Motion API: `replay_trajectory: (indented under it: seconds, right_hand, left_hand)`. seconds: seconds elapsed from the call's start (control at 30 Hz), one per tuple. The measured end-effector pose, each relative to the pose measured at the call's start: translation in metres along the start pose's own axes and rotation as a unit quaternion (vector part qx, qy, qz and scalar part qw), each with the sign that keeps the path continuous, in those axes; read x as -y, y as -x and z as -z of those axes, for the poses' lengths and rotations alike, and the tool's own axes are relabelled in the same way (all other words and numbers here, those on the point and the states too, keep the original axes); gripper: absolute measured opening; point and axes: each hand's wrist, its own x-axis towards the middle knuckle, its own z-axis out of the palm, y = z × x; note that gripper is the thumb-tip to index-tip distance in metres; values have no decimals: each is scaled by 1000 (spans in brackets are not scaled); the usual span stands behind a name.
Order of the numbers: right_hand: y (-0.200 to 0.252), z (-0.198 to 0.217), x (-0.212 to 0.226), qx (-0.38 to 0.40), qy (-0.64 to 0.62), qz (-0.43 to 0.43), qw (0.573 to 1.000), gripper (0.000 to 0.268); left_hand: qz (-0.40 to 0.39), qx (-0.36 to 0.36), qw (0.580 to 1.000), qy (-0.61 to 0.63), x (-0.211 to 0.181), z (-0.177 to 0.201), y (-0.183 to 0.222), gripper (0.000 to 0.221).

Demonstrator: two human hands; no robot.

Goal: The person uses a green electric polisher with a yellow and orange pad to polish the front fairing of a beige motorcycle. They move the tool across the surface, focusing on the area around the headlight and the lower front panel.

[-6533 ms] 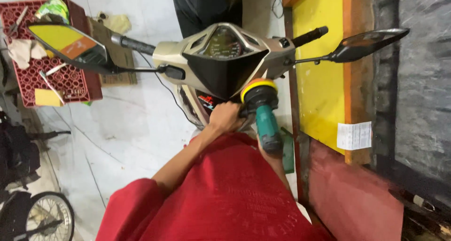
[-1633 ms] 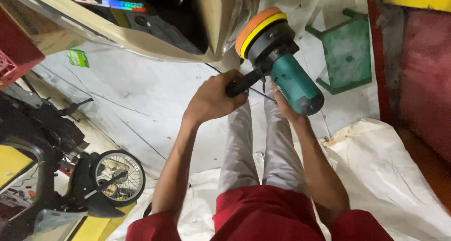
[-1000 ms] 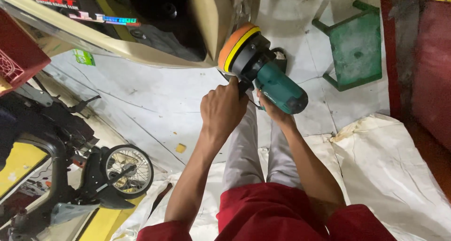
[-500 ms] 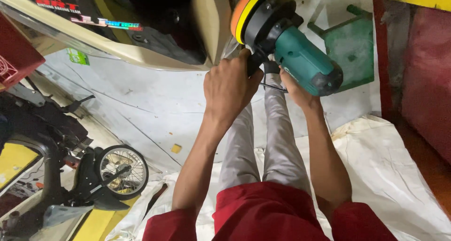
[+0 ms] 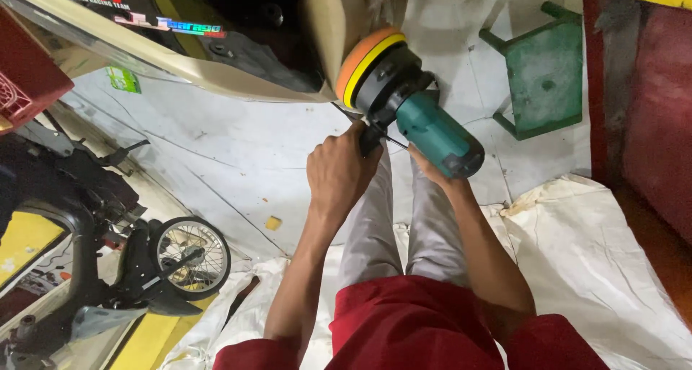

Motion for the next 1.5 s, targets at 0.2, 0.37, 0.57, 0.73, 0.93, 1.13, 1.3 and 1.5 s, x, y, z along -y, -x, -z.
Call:
replay_trajectory:
  seconds: [0.2, 0.37, 0.57, 0.73, 0.93, 1.13, 1.3, 1.5]
  right_hand:
    - [10, -20, -21, -13, -31, 43, 998, 27]
    - [12, -22, -22, -23, -20, 53, 998, 25]
    - [11, -18, -28, -38, -4, 69, 997, 22]
    - [4, -18, -25, -49, 5, 76, 996, 20]
    - [-9, -2, -9, -65, 20, 94, 993, 18]
    - [-45, 50, 21, -94, 90, 153, 980, 16]
    - [-62, 91, 42, -71, 117, 178, 975, 8]
    - [-83, 121, 83, -122, 20, 193, 973, 14]
  left_hand:
    - [30, 34, 999, 7, 26, -17, 15, 26]
    - [59, 39, 997, 18, 50, -37, 23, 23]
    - [38, 51, 998, 16, 58, -54, 17, 27]
    - [32, 26, 999, -7, 50, -44, 14, 25]
    - [-15, -40, 999, -6, 21, -9, -3, 28]
    - [-68, -74, 995, 17, -17, 11, -40, 33]
    - [-70, -70, 994, 41, -37, 26, -60, 33]
    - [-108, -121, 986, 44, -51, 39, -87, 41]
